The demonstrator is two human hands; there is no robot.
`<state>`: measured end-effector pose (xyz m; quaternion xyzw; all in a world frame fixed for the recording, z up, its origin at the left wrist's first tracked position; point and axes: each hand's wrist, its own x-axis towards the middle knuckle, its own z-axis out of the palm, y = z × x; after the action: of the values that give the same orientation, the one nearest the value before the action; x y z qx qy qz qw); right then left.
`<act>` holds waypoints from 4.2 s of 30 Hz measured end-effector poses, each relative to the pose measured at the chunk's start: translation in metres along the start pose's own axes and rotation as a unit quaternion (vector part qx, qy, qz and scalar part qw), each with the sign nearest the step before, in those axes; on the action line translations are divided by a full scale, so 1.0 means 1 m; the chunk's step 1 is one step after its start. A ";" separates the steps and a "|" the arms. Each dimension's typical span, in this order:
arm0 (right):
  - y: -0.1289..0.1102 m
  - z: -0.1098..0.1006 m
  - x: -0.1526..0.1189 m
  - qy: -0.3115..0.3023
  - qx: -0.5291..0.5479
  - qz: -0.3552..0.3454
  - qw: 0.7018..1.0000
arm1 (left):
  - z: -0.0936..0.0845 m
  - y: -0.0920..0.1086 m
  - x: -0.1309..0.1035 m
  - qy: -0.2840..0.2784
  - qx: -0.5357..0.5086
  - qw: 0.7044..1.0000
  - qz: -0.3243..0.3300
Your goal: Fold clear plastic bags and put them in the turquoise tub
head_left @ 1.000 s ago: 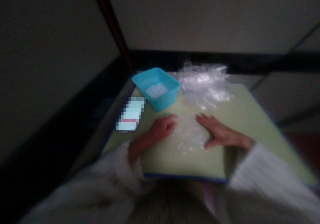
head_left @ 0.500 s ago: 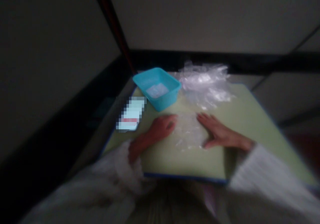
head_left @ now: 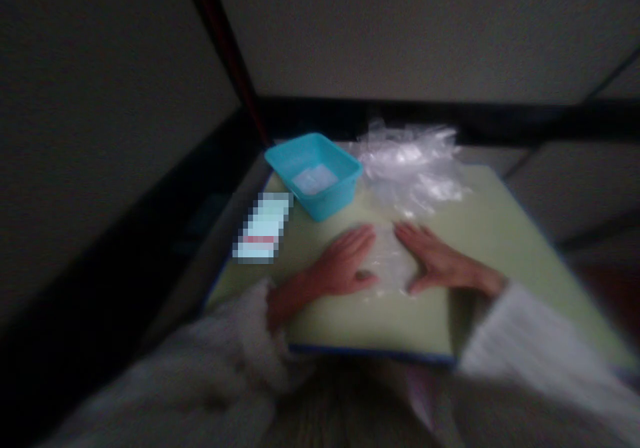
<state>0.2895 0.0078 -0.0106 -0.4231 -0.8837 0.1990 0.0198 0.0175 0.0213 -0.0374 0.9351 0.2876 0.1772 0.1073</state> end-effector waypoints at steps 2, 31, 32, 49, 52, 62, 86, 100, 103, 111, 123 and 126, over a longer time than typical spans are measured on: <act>0.000 0.000 0.000 -0.006 -0.004 0.006 1.000 | 0.001 0.000 0.000 -0.006 0.008 1.000 0.001; 0.013 0.009 -0.003 -0.007 -0.020 -0.016 1.000 | -0.003 -0.005 -0.006 -0.063 0.058 0.996 -0.015; 0.013 0.008 -0.004 -0.009 -0.020 -0.016 1.000 | -0.004 -0.005 -0.007 -0.064 0.060 0.996 -0.015; 0.004 -0.003 -0.005 0.060 0.070 -0.003 0.996 | -0.007 -0.008 -0.009 -0.043 0.024 0.999 -0.013; -0.002 -0.006 0.000 0.173 0.121 0.028 0.977 | -0.012 -0.009 -0.007 0.012 -0.005 0.999 -0.041; 0.020 0.010 0.036 0.314 0.149 0.159 0.924 | -0.015 -0.016 0.001 0.165 -0.046 0.979 -0.111; -0.029 -0.011 -0.020 -0.007 0.241 -0.155 0.958 | -0.013 -0.012 0.000 0.125 -0.070 0.988 -0.056; -0.041 -0.005 -0.010 0.015 0.210 -0.181 0.961 | -0.010 -0.012 -0.001 0.107 -0.062 0.991 -0.056; -0.038 0.003 -0.005 0.000 0.217 -0.186 0.958 | -0.012 -0.011 -0.001 0.105 -0.065 0.990 -0.063; -0.032 0.005 -0.005 0.013 0.252 -0.150 0.956 | -0.014 -0.009 0.000 0.108 -0.078 0.989 -0.061; -0.037 -0.025 -0.029 -0.019 0.122 -0.171 0.978 | -0.006 -0.017 -0.005 0.110 -0.083 0.989 -0.057; -0.037 -0.021 -0.027 -0.015 0.103 -0.185 0.977 | -0.005 -0.018 -0.006 0.110 -0.082 0.989 -0.051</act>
<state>0.2838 -0.0270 0.0259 -0.2446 -0.9218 0.2880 0.0865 0.0022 0.0332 -0.0396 0.8817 0.3299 0.2967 0.1605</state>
